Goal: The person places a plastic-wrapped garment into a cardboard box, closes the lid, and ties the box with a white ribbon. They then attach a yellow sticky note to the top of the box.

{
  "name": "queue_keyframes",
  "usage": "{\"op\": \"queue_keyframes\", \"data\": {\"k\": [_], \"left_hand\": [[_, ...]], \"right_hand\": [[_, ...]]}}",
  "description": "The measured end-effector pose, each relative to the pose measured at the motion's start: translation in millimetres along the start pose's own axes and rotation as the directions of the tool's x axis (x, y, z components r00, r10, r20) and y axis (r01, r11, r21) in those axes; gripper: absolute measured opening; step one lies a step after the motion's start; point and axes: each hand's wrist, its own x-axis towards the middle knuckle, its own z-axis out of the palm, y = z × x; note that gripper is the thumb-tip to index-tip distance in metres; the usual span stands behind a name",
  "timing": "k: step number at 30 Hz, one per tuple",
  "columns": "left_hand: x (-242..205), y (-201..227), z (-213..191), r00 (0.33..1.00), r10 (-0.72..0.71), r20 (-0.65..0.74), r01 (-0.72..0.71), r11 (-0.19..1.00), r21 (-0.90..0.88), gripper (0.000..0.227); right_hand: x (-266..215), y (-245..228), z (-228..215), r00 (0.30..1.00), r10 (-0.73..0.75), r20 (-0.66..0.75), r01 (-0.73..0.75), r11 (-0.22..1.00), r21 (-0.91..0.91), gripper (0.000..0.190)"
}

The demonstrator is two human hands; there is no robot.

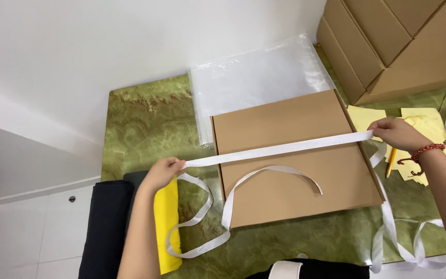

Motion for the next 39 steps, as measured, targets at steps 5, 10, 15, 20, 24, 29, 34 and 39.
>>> {"op": "queue_keyframes", "data": {"k": [5,10,15,20,24,29,34,39], "left_hand": [[62.1,-37.6,62.7,0.995,0.064,-0.075,-0.042,0.965,0.259,0.030],[44.5,-9.0,106.1,0.939,0.235,-0.250,-0.134,0.921,0.366,0.040],[52.0,2.7,138.2,0.903,0.240,-0.356,-0.284,0.956,-0.075,0.042],[34.6,3.6,143.8,0.931,0.164,-0.327,-0.279,0.897,-0.344,0.039],[2.9,11.8,120.8,0.947,0.109,-0.302,-0.227,0.892,-0.392,0.051],[20.2,-27.2,147.9,0.961,0.151,-0.233,-0.258,0.798,-0.545,0.037],[27.9,-36.7,194.9,0.931,0.136,-0.338,-0.324,0.736,-0.595,0.035],[44.2,-33.5,212.9,0.870,0.004,-0.493,-0.362,0.684,-0.633,0.039]], "right_hand": [[22.9,26.7,20.8,0.998,0.058,0.004,-0.058,0.994,0.088,0.033],[2.7,37.8,35.5,0.994,-0.015,0.112,-0.058,0.785,0.616,0.014],[23.5,86.1,56.8,0.971,-0.073,0.228,-0.128,0.647,0.752,0.023],[7.8,80.3,58.2,0.968,-0.071,0.241,-0.152,0.600,0.785,0.023],[6.6,90.2,57.9,0.982,-0.042,0.186,-0.130,0.565,0.815,0.024],[-10.4,69.6,77.6,0.991,0.017,0.136,-0.119,0.596,0.794,0.021],[-33.0,40.9,97.5,0.977,0.197,0.081,-0.195,0.672,0.715,0.023],[-30.1,47.0,109.3,0.975,0.197,-0.107,-0.113,0.843,0.526,0.018]]}}
